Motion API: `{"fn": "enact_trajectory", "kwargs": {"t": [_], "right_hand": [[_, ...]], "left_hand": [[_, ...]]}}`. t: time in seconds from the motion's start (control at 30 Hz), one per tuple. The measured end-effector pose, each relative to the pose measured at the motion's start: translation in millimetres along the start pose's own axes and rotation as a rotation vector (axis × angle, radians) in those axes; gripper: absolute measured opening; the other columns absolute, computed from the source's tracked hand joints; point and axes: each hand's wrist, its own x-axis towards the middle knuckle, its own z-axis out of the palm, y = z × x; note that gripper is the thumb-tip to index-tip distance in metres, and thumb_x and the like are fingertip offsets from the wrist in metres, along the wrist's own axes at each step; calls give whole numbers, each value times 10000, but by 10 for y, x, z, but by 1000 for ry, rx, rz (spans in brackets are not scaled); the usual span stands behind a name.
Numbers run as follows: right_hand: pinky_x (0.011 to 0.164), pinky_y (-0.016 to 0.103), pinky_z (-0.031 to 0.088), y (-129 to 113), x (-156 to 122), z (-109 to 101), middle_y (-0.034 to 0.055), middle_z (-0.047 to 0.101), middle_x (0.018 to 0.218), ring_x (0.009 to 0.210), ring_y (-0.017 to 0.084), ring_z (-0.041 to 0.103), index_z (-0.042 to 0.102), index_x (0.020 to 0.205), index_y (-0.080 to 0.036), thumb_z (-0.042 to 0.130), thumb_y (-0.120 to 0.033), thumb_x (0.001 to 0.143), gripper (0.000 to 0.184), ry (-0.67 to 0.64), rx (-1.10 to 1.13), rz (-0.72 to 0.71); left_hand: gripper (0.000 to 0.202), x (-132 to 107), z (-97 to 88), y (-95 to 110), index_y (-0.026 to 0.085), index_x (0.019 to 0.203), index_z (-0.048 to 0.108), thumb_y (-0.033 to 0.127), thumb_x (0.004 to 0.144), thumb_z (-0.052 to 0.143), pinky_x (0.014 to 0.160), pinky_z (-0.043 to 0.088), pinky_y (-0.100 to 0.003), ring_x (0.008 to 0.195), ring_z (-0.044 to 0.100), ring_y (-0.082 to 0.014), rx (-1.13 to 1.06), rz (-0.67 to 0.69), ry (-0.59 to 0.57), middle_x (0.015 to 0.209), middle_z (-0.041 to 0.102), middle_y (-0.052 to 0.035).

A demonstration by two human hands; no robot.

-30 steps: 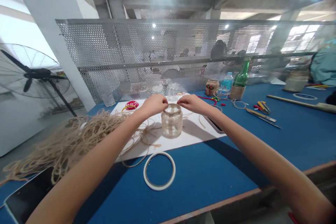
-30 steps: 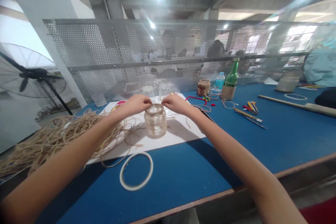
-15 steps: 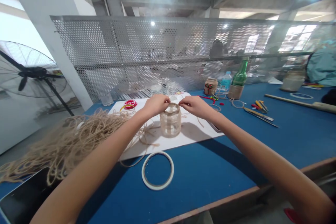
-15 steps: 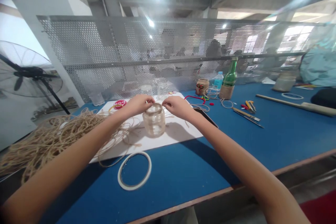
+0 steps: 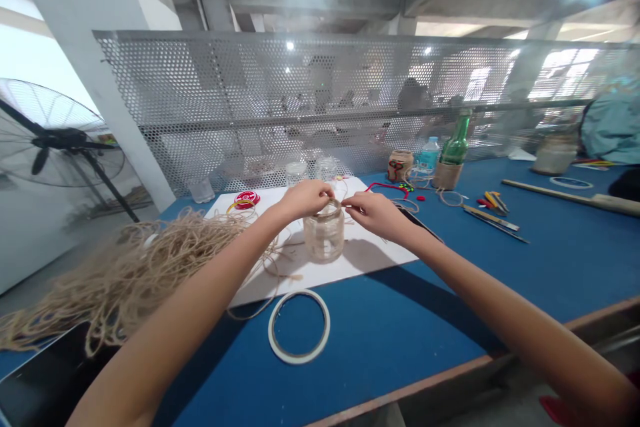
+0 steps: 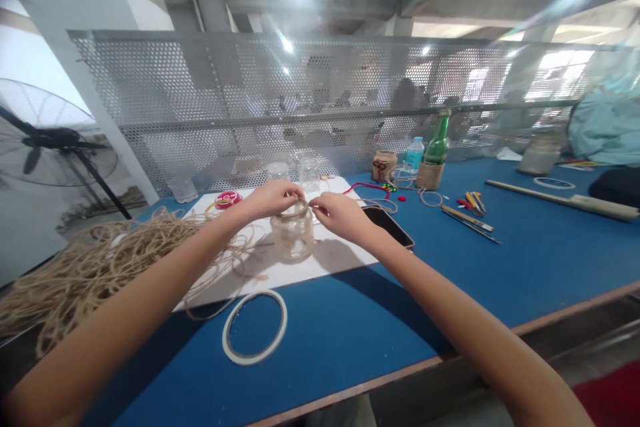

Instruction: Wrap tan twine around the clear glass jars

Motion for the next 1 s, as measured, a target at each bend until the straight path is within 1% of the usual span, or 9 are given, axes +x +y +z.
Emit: {"fn": "enact_trajectory", "kwargs": {"t": [0.1,0.2,0.33,0.5,0.6,0.7,0.93,1.0], "right_hand": [[663,255,362,-32,-38,6,66,662,851,770,159,561,659,982,-178,429,-196,846,268,5,-62,-2],[639,254,347,-73,-73,2,58,655,824,751,158,551,659,975,-190,426,-202,847,267,16,-98,10],[633,252,347,-141,-114,-12,61,651,814,750,156,553,669,942,-186,429,-211,851,259,27,-54,51],[620,241,352,-233,-154,-27,41,646,784,697,133,544,671,954,-200,436,-216,858,255,63,38,75],[621,244,346,-302,-180,-36,34,644,761,686,128,538,675,934,-197,441,-210,859,246,79,26,55],[610,244,345,-362,-203,-34,40,638,737,670,128,532,677,923,-173,439,-198,863,246,94,1,54],[611,231,354,-441,-218,-19,34,653,769,670,121,545,672,946,-163,463,-174,852,230,122,45,84],[606,232,349,-455,-221,-19,33,648,753,661,122,541,675,931,-161,463,-170,850,227,118,36,90]], "left_hand": [[239,-15,-9,2,208,844,699,273,751,489,638,388,-283,735,576,-216,-9,8,1,855,679,-61],[241,-20,-7,1,203,842,699,284,754,489,637,386,-279,746,580,-217,5,-4,13,844,683,-63],[253,-17,9,-12,210,860,699,294,756,484,645,386,-284,774,583,-224,29,-24,23,869,686,-66],[263,-19,14,-14,209,868,696,283,748,474,665,390,-289,788,588,-222,32,-40,30,884,686,-64],[269,-22,7,2,211,872,693,273,742,466,686,402,-282,785,591,-207,55,-53,24,873,686,-50],[267,-27,3,14,221,869,691,272,740,462,675,408,-271,803,596,-200,83,-56,24,898,686,-33],[247,-35,37,4,241,862,690,238,740,476,668,415,-284,799,601,-202,64,-93,59,868,693,-13],[259,-47,44,5,235,909,681,229,753,475,692,422,-294,811,594,-200,53,-82,110,903,683,-19]]}}
